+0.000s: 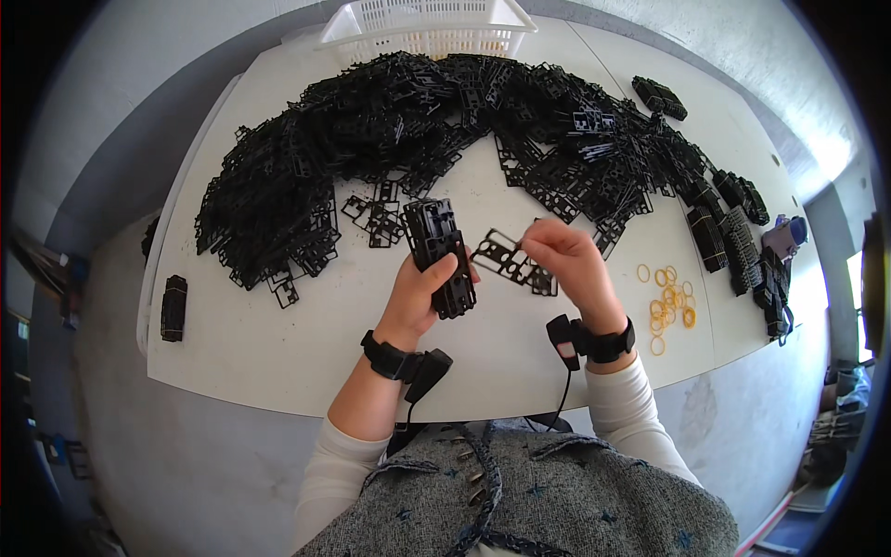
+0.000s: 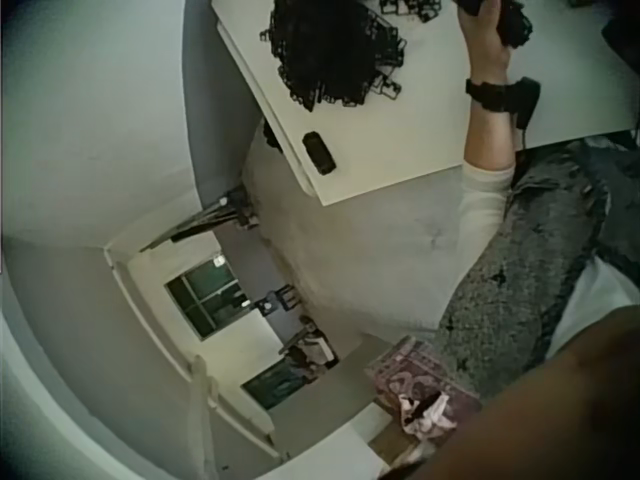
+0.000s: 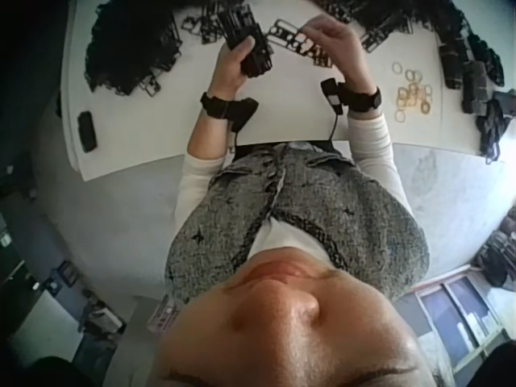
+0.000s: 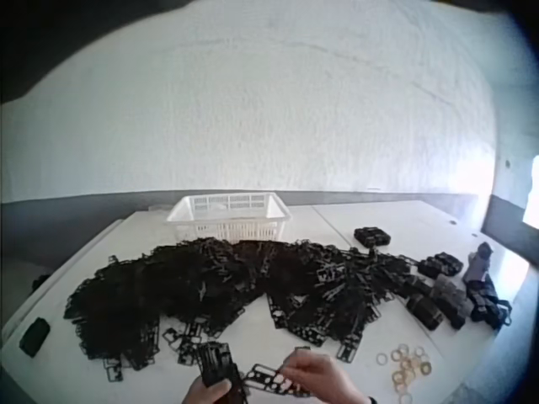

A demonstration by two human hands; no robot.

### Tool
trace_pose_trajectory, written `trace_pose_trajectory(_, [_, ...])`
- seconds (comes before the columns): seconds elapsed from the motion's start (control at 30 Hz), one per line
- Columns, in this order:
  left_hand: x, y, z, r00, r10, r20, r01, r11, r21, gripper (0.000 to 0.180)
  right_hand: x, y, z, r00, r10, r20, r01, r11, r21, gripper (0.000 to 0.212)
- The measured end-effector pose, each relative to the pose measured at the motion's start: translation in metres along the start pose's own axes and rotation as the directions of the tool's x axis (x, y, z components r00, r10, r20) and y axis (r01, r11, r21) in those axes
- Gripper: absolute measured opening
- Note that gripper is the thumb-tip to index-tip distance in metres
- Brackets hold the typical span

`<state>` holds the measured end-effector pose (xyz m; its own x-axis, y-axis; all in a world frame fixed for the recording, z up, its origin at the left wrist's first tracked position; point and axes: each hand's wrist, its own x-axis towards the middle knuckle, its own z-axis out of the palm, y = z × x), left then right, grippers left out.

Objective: The person stacks black plastic pieces together by hand, secures the bundle with rubber bands, and then begins stacking additional plastic pieces.

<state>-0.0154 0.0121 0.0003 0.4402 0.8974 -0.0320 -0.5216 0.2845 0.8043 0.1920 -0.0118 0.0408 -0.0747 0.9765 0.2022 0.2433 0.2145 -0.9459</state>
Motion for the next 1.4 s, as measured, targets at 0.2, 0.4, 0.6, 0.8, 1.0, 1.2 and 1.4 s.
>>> trace_pose_trajectory(0.2, [-0.001,-0.007,-0.002,0.987,0.083,0.141,-0.089,0.995,0.043,0.059,-0.005,0.0,0.012,0.963,0.252,0.092,-0.267,0.869,0.416,0.009])
trace_pose_trajectory(0.4, [-0.005,-0.01,0.01,0.985,0.097,0.141,-0.106,0.992,0.061,0.064,-0.007,0.003,0.038,0.953,0.287,0.095,-0.283,0.739,0.611,0.012])
trace_pose_trajectory(0.6, [-0.006,-0.013,0.007,0.985,0.1,0.139,-0.115,0.988,0.103,0.07,-0.007,-0.001,0.032,0.957,0.265,0.119,-0.289,0.833,0.472,0.012])
trace_pose_trajectory(0.8, [-0.006,-0.01,0.006,0.987,0.064,0.147,-0.075,0.995,0.069,0.069,-0.008,-0.002,0.032,0.981,0.164,0.103,-0.193,0.888,0.417,0.009])
trace_pose_trajectory(1.0, [-0.007,-0.015,0.009,0.985,0.08,0.151,-0.092,0.993,0.071,0.068,-0.01,-0.003,0.038,0.982,0.188,0.029,-0.186,0.913,0.363,0.004])
trace_pose_trajectory(1.2, [-0.005,-0.014,0.006,0.982,0.023,0.19,-0.042,0.994,0.098,0.068,-0.011,-0.003,0.038,0.993,0.116,0.015,-0.115,0.94,0.321,0.008])
trace_pose_trajectory(1.4, [-0.005,-0.013,0.006,0.973,0.002,0.232,-0.011,0.999,0.035,0.067,-0.011,-0.003,0.036,0.995,0.091,0.031,-0.096,0.955,0.281,0.008])
